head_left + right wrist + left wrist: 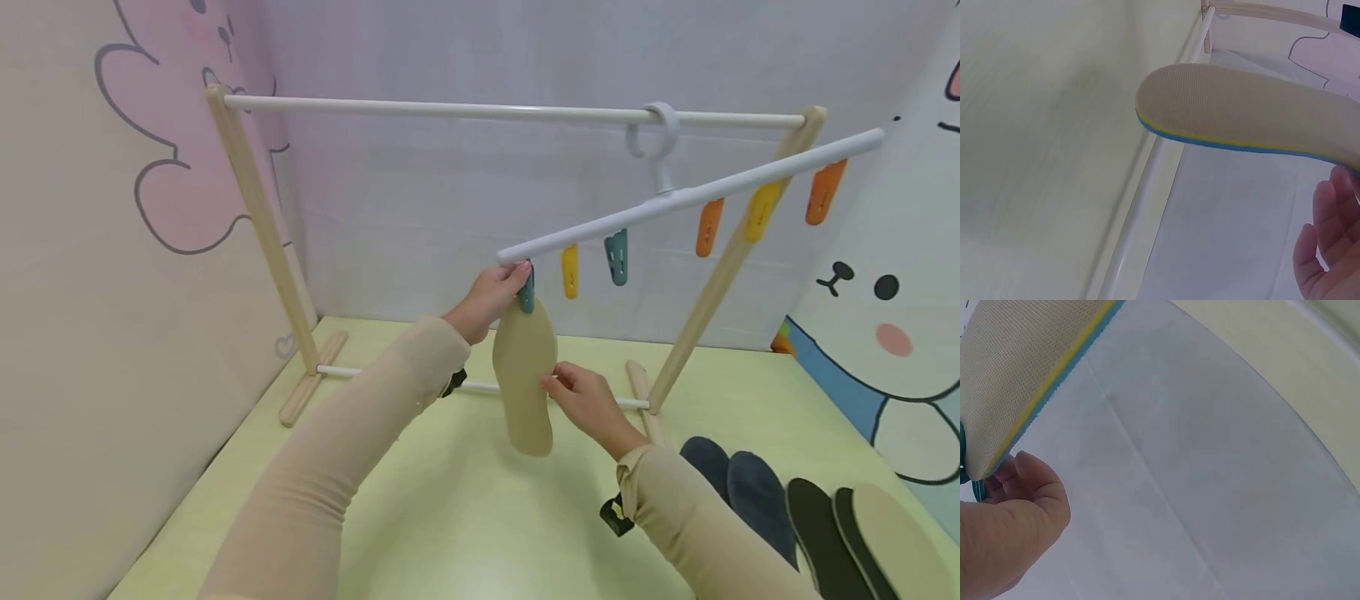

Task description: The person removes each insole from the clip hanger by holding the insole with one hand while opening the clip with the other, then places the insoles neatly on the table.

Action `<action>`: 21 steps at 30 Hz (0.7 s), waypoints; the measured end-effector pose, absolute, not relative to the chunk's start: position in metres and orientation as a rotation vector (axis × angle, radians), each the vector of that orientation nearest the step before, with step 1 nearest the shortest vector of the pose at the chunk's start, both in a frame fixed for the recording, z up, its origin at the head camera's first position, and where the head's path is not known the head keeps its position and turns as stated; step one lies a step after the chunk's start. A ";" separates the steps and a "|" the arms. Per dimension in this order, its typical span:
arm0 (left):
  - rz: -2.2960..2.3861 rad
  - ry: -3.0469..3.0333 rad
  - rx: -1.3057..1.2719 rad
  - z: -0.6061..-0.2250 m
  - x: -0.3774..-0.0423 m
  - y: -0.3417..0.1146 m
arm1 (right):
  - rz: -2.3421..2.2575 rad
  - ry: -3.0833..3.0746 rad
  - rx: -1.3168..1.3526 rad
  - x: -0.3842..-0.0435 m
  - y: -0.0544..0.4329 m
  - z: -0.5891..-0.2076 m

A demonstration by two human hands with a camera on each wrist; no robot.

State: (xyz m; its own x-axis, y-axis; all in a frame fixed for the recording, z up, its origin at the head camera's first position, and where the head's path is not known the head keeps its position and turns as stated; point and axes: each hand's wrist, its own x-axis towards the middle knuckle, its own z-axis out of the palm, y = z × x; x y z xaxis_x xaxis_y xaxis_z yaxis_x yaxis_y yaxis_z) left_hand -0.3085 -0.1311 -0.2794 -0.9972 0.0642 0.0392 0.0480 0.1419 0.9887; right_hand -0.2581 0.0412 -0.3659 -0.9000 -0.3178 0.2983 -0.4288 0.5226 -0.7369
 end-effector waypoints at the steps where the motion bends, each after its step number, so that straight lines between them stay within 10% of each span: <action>1: 2.046 2.364 0.117 -0.279 -0.308 -0.131 | 1.326 -2.619 0.647 -0.258 0.040 -0.366; 21: 2.118 2.416 0.020 -0.281 -0.307 -0.129 | 1.326 -2.566 0.619 -0.252 0.027 -0.361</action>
State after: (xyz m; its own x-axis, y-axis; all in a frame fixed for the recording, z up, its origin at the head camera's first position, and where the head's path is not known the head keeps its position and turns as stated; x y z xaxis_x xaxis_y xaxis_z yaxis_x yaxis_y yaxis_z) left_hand -0.3074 -0.1286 -0.2810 -0.9974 -0.0376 0.0622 0.0568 0.1318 0.9896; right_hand -0.2520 0.0273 -0.3615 -0.8953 -0.2772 0.3488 -0.4449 0.5132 -0.7340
